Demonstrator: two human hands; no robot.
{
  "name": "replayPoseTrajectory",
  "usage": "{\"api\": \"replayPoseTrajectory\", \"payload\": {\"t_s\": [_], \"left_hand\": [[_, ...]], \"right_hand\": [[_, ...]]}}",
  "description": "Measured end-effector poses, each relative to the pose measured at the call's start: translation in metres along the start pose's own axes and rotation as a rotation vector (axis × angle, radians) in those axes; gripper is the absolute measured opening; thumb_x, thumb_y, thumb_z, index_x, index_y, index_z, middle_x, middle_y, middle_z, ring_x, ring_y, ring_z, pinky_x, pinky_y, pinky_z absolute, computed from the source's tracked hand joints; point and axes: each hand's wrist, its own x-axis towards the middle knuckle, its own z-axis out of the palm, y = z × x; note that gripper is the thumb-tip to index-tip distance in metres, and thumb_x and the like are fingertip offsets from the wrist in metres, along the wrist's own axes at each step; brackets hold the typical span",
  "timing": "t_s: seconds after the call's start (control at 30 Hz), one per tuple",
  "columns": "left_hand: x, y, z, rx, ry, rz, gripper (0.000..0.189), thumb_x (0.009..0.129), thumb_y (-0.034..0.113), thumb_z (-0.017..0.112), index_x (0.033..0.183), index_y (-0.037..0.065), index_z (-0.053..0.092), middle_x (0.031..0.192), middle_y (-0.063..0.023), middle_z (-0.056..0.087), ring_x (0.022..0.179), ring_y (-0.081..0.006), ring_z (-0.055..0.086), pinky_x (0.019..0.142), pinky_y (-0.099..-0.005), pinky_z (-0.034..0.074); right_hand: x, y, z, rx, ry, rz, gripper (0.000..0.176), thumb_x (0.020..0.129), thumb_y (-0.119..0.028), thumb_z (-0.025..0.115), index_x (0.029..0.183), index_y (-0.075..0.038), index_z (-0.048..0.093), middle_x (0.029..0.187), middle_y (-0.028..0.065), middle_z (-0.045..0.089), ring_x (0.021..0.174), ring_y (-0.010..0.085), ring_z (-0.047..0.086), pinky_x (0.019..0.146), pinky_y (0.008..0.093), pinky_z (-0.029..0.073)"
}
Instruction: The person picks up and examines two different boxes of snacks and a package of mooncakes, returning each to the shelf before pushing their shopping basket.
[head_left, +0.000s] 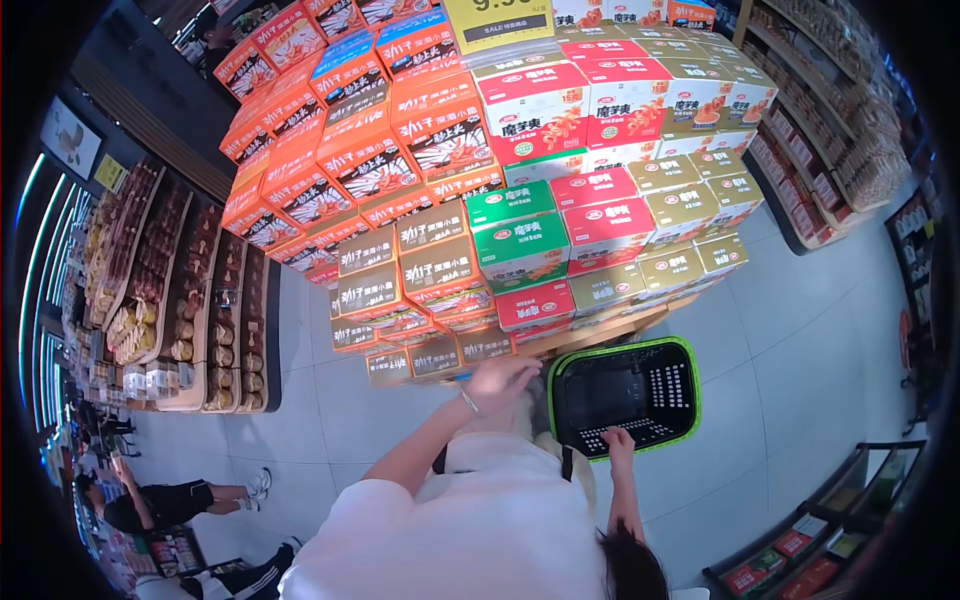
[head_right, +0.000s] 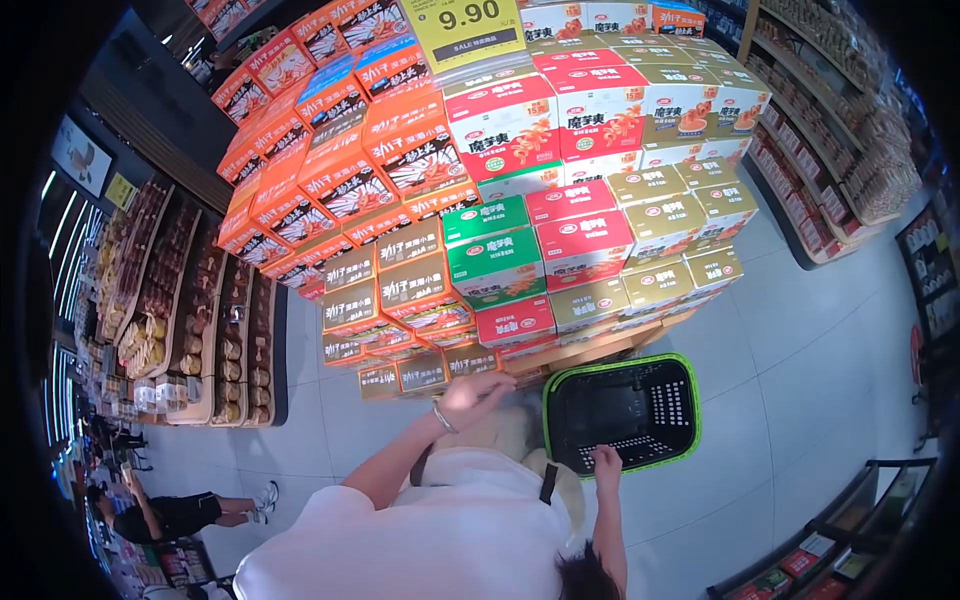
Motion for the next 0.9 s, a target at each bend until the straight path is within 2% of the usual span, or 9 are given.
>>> {"api": "replayPoseTrajectory", "payload": {"t_s": [0.2,0.27,0.37,0.43,0.53,0.67,0.8,0.87,0.9], "left_hand": [[0.026,0.017,-0.075,-0.063,0.485,0.072,0.016,0.088,0.002,0.06,0.103,-0.001,0.066,0.093,-0.0121,0.071,0.086,-0.025,0.07,0.077,-0.0315,0.054],[0.025,0.014,-0.101,0.021,0.614,0.116,0.014,0.086,0.003,0.061,0.099,0.001,0.068,0.092,-0.0114,0.071,0.083,-0.0267,0.069,0.078,-0.033,0.052],[0.004,-0.007,-0.138,0.191,0.763,0.136,0.013,0.085,0.0,0.061,0.097,0.001,0.066,0.091,-0.0098,0.07,0.083,-0.0254,0.067,0.088,-0.0364,0.049],[-0.01,-0.026,-0.154,0.465,0.957,0.08,0.016,0.085,0.0,0.061,0.1,0.003,0.065,0.1,-0.0103,0.068,0.094,-0.0259,0.063,0.1,-0.0428,0.04],[-0.03,-0.047,-0.169,0.544,1.039,-0.048,0.015,0.088,0.005,0.06,0.101,0.002,0.065,0.109,-0.0118,0.066,0.108,-0.0286,0.057,0.108,-0.048,0.03],[-0.041,-0.058,-0.176,0.586,1.041,-0.116,0.016,0.087,0.006,0.061,0.102,0.004,0.065,0.112,-0.0109,0.064,0.108,-0.0292,0.057,0.11,-0.0498,0.027],[-0.036,-0.06,-0.186,0.537,1.023,-0.091,0.015,0.088,0.005,0.06,0.103,0.004,0.065,0.11,-0.01,0.066,0.108,-0.0263,0.058,0.109,-0.0479,0.029],[-0.01,-0.047,-0.203,0.176,1.036,-0.059,0.015,0.089,0.003,0.059,0.103,0.003,0.064,0.105,-0.0076,0.068,0.107,-0.0206,0.059,0.108,-0.0453,0.033],[0.004,-0.039,-0.212,0.092,1.071,-0.017,0.017,0.087,0.0,0.059,0.101,0.005,0.064,0.097,-0.0085,0.069,0.1,-0.0242,0.062,0.104,-0.0455,0.039]], "right_hand": [[0.008,-0.046,0.017,-0.299,-0.099,-0.133,0.023,0.091,-0.012,0.054,0.107,0.002,0.062,0.093,0.0119,0.07,0.09,0.0193,0.067,0.082,0.0301,0.051],[0.0,-0.075,0.028,-0.531,-0.08,-0.274,0.025,0.089,-0.02,0.059,0.107,-0.003,0.063,0.089,0.0139,0.069,0.083,0.0268,0.067,0.076,0.036,0.051],[-0.011,-0.114,0.051,-0.66,-0.156,-0.306,0.026,0.09,-0.023,0.06,0.108,-0.004,0.063,0.09,0.0149,0.069,0.085,0.0293,0.067,0.076,0.0379,0.052],[-0.009,-0.121,0.066,-0.658,-0.243,-0.285,0.027,0.09,-0.023,0.06,0.107,-0.003,0.063,0.09,0.0149,0.069,0.085,0.0293,0.067,0.076,0.0379,0.052],[-0.008,-0.144,0.089,-0.711,-0.383,-0.26,0.03,0.09,-0.024,0.06,0.111,-0.003,0.061,0.091,0.0149,0.069,0.086,0.0301,0.068,0.077,0.0383,0.052],[-0.006,-0.161,0.116,-0.758,-0.469,-0.304,0.04,0.09,-0.02,0.06,0.125,0.0,0.051,0.091,0.0158,0.069,0.084,0.0273,0.068,0.077,0.0359,0.053],[0.002,-0.174,0.135,-0.744,-0.515,-0.281,0.039,0.09,-0.019,0.061,0.123,0.001,0.053,0.092,0.0153,0.069,0.085,0.0273,0.068,0.077,0.0358,0.053],[0.007,-0.187,0.143,-0.785,-0.512,-0.307,0.038,0.09,-0.02,0.061,0.121,0.001,0.054,0.092,0.016,0.069,0.085,0.0281,0.068,0.077,0.0359,0.053],[0.009,-0.194,0.146,-0.775,-0.5,-0.321,0.038,0.09,-0.02,0.061,0.121,0.001,0.054,0.092,0.016,0.069,0.085,0.0281,0.068,0.077,0.0359,0.053]]}}
